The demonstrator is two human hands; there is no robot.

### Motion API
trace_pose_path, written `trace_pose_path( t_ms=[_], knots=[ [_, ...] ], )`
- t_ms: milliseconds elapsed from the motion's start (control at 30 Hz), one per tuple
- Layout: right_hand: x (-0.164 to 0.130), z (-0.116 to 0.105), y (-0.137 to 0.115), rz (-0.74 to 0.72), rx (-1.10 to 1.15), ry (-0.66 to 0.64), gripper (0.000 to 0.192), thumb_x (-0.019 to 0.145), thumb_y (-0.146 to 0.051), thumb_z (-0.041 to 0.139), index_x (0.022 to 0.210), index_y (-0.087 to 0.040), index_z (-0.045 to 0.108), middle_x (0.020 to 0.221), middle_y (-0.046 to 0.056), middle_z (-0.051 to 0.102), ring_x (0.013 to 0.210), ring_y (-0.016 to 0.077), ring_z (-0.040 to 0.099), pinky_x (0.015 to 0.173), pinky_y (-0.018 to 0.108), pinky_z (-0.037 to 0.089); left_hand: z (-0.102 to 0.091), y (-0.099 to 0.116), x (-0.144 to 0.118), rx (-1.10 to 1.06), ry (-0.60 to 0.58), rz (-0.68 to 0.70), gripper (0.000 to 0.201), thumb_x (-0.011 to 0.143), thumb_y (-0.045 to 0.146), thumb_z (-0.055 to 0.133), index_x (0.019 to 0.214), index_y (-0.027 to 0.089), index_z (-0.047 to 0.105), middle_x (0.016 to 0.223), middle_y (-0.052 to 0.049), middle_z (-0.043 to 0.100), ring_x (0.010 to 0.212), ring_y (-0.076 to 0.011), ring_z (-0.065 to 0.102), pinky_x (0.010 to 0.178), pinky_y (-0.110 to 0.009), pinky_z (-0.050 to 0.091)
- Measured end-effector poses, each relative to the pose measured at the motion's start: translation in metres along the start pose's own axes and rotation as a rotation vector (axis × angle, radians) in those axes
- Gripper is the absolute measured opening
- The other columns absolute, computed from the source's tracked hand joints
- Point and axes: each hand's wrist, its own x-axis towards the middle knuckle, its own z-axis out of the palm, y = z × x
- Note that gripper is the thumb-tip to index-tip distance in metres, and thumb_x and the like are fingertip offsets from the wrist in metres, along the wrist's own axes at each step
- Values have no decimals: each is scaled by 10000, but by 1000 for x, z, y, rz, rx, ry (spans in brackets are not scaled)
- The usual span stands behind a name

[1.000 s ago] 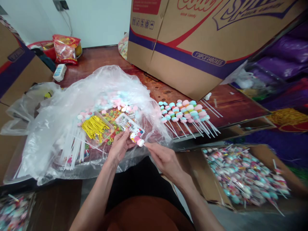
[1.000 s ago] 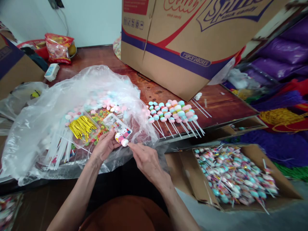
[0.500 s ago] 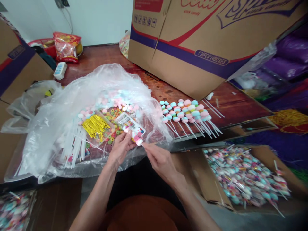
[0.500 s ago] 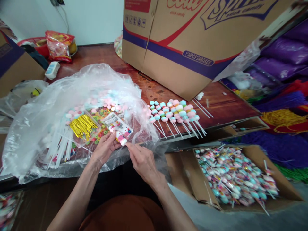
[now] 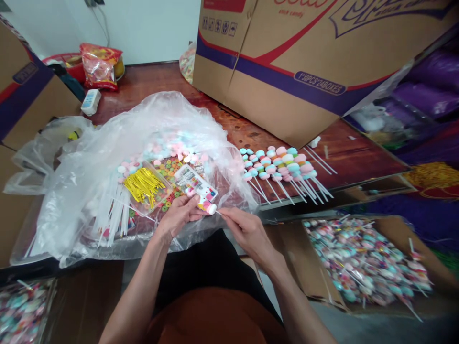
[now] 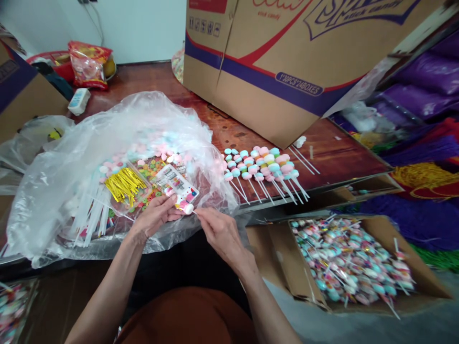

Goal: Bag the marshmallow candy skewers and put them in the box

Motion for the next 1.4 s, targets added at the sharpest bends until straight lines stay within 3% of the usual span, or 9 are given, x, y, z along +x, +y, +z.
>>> trace_pose_path(
  t_ms=[233,400,567,667,933,1067,1167,1300,1400],
  knots=[
    [-3,15,-2,-9,12,82,270,979,-147,485,1105,-198,718,974,76,776,853,188,745,792,296,596,2,-3,-3,53,0,43,313,706,352,864,860,126,711,846,-97,773,709,-177,756,606,-193,564],
    [-5,30,-5,6,14,168,290,985,-155,475,1137,-199,717,949,85,772,830,192,734,798,313,595,1,-1,-6,59,-61,51,299,689,327,877,841,125,718,855,-90,768,752,-171,753,638,-183,558],
    [0,29,-12,102,198,133,240,966,-164,529,1080,-208,735,989,65,782,866,185,744,808,295,601,0,0,-4,-81,-4,30,374,652,375,897,839,122,694,774,-62,746,660,-148,717,654,-242,588],
    [2,25,-10,143,245,118,224,960,-181,544,1057,-212,743,973,56,787,851,187,748,794,300,604,-1,-2,-2,-115,14,58,427,662,425,883,898,121,699,827,-74,754,692,-155,719,659,-251,587],
    [1,33,-4,-9,78,133,311,986,-141,471,1175,-209,709,1029,84,776,907,191,744,831,320,602,8,-9,-4,-36,50,131,405,680,443,865,891,135,710,840,-54,741,721,-133,699,700,-238,564],
    [1,48,-10,-39,13,216,340,985,-130,451,1214,-193,694,995,103,776,912,206,749,826,324,611,12,-11,-6,-13,-4,164,386,729,459,826,924,143,721,874,-73,756,783,-166,718,735,-261,566],
    [4,51,-17,-35,87,228,342,982,-115,456,1222,-184,689,1043,103,772,967,201,744,859,313,608,10,-7,-7,-68,-34,143,390,721,447,837,926,138,715,889,-101,767,838,-204,735,756,-289,574],
    [5,50,-24,16,210,190,323,976,-126,483,1204,-202,698,1094,78,772,967,186,746,879,297,605,10,-3,-6,-188,10,181,334,707,379,858,889,148,700,956,-120,776,978,-253,730,832,-337,576],
    [3,52,-24,93,238,242,293,971,-151,505,1177,-197,708,1095,82,771,956,189,748,883,292,601,15,-6,-5,-251,31,206,312,712,361,856,874,153,689,976,-117,774,1026,-270,721,859,-356,573]
  ],
)
